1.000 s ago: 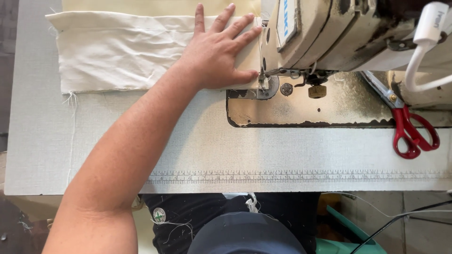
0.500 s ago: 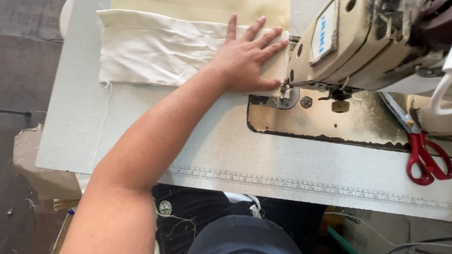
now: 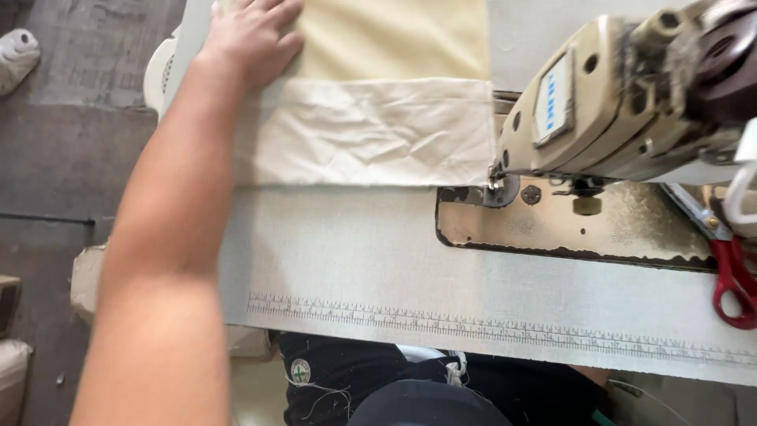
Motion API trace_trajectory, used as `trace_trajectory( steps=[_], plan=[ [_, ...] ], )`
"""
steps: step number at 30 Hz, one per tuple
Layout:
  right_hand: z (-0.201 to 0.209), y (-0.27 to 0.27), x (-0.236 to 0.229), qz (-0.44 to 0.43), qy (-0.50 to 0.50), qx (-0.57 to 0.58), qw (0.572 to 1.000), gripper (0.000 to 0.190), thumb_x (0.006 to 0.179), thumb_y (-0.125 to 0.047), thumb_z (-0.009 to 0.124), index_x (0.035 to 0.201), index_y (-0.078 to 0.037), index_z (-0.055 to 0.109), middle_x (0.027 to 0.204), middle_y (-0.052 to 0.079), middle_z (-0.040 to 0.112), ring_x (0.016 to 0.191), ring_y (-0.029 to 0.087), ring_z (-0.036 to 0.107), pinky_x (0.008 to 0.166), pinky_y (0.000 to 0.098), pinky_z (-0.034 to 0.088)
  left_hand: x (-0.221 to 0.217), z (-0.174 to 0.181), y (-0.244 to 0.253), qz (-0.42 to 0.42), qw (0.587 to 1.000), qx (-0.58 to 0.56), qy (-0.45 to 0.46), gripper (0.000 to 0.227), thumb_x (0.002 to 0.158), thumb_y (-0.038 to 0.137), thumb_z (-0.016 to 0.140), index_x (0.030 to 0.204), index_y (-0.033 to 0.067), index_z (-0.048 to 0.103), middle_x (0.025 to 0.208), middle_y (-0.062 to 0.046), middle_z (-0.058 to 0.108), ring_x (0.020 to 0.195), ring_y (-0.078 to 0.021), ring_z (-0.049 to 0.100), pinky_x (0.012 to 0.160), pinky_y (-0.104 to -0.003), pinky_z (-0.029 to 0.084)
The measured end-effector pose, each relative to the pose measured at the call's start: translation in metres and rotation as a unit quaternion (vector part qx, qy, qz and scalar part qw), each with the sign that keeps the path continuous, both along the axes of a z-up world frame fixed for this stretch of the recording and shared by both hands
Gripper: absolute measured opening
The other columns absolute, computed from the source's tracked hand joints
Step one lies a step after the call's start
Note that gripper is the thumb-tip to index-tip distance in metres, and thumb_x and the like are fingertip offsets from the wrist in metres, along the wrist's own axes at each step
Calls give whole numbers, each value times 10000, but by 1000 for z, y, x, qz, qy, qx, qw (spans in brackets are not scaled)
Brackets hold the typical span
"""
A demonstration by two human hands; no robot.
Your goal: Sewing green straps onto a white fabric bag using an industrial sewing machine and trimming the edges with scissors.
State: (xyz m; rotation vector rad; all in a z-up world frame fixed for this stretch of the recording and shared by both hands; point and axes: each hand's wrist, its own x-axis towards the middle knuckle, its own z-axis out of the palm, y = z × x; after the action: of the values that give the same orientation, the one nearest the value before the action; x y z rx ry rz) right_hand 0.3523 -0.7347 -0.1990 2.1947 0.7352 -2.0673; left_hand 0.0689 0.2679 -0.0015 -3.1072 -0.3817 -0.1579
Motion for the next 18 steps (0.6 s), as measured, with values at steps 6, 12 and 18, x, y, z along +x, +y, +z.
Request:
trace_trajectory(
  steps=[6,12,18],
  plan=[
    [104,254,-215,-5,69,118,991,577,868,-661,736,1368,-390,832,1479,-182,799,1377,-23,748,1200,243,499,-161,19,-95,173,981,86,26,537,1024,614,444,1233,184,689,1223,-155,691,1017,-455,675,860,-584,424],
    [114,352,-327,-153,69,285,944,1130,732,-793,735,1622,-184,397,1705,-5,472,1546,150,487,1257,347,321,-284,47,-188,234,949,137,161,638,1013,818,449,962,255,746,984,-17,743,915,-287,727,802,-465,492],
    [96,410,-387,-375,152,441,801,905,797,-512,841,1487,-14,535,1545,159,574,1436,287,529,1202,433,385,-299,35,-172,358,925,-125,35,728,972,599,688,1441,43,655,1316,-250,633,1182,-462,595,956,-589,463]
  ],
)
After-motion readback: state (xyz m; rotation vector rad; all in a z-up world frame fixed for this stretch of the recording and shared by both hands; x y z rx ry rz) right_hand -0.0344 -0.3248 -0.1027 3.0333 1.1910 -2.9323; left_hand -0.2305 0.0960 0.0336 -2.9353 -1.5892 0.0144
